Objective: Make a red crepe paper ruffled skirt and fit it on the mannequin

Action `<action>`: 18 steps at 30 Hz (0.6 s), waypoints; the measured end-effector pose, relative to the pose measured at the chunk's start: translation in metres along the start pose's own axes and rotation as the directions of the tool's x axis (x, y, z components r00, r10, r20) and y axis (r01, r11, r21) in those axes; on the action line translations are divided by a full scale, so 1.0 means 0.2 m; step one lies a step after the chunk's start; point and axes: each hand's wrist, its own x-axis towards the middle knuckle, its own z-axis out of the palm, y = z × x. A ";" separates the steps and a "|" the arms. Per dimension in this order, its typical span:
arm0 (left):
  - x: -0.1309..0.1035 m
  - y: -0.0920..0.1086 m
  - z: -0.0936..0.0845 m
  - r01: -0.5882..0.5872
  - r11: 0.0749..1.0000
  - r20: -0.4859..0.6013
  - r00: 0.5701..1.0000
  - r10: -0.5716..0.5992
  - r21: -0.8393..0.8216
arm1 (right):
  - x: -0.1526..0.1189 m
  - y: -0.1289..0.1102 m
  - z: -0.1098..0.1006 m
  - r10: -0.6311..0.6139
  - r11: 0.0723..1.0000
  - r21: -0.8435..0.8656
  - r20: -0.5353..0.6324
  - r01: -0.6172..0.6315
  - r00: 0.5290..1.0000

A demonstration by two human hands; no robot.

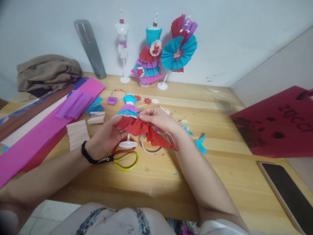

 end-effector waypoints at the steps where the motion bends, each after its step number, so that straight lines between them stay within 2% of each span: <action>1: 0.00 0.00 0.00 0.010 1.000 -0.002 1.000 -0.010 -0.009 | 0.00 0.00 0.00 -0.004 1.000 0.000 0.000 0.004 1.000; 6: 0.01 0.00 0.01 0.034 0.999 -0.073 0.997 -0.035 -0.018 | 0.01 0.01 0.00 0.004 1.000 -0.006 0.007 -0.004 1.000; 18: 0.03 -0.02 0.00 0.026 0.999 -0.080 0.996 -0.029 -0.041 | 0.01 0.01 0.01 0.035 0.996 0.082 0.025 -0.037 0.999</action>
